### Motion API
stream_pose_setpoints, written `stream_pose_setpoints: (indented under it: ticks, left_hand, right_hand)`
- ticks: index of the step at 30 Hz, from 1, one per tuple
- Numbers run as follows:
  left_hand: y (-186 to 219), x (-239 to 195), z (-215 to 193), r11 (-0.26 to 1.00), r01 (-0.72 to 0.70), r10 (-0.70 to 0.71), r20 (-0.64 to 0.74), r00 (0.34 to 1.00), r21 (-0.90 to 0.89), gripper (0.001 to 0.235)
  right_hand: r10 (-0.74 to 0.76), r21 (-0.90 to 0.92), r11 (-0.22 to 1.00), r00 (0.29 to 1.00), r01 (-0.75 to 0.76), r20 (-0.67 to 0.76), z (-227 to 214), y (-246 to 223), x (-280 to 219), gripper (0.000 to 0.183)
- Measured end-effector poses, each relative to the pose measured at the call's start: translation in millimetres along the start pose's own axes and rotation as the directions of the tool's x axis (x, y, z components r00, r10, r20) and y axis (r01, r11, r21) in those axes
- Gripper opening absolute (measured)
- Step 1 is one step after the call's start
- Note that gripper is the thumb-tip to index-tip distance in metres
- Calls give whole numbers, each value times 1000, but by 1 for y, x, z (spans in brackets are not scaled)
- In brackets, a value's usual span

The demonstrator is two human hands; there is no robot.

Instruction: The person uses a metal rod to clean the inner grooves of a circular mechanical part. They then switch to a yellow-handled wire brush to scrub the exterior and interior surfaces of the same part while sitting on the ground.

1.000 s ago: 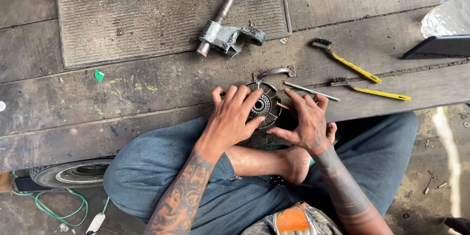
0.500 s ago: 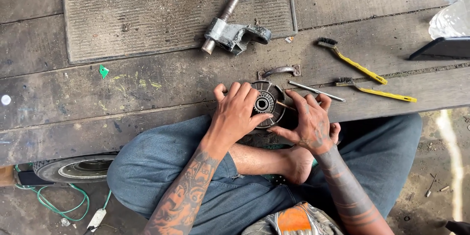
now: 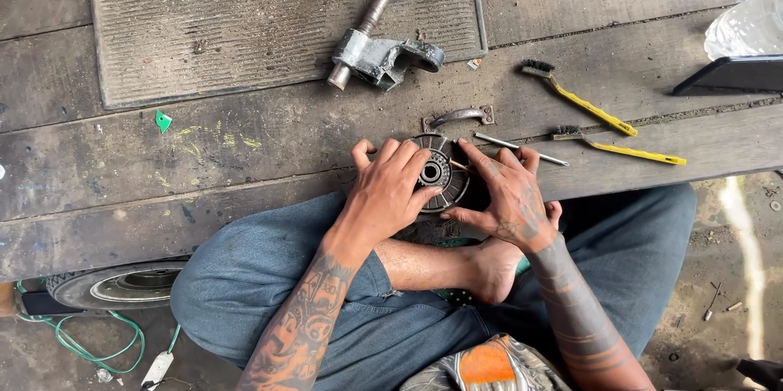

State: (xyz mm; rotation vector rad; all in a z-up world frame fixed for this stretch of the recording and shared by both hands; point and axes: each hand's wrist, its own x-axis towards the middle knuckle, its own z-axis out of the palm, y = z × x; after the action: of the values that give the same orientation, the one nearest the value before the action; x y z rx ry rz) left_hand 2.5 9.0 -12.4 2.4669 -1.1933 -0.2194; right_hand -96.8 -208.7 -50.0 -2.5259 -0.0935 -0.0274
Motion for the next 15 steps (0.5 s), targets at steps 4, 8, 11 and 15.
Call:
stream_pose_setpoints:
  ticks: [4, 8, 11, 15]
  left_hand:
    - [2, 1, -7, 999, -33, 33, 32, 999, -5, 50]
    - [3, 0, -11, 999, -36, 36, 52, 998, -8, 51]
    - [2, 0, -11, 1000, -18, 19, 42, 999, -22, 49]
    - [-2, 0, -6, 1000, 9, -10, -27, 1000, -22, 50]
  right_hand:
    - [-8, 22, 1000, 999, 7, 36, -2, 4, 4, 122]
    - [-23, 40, 999, 999, 22, 33, -2, 3, 5, 121]
    - [-27, 39, 999, 999, 25, 46, -5, -1, 7, 120]
    - [-20, 51, 999, 999, 17, 49, -7, -2, 7, 120]
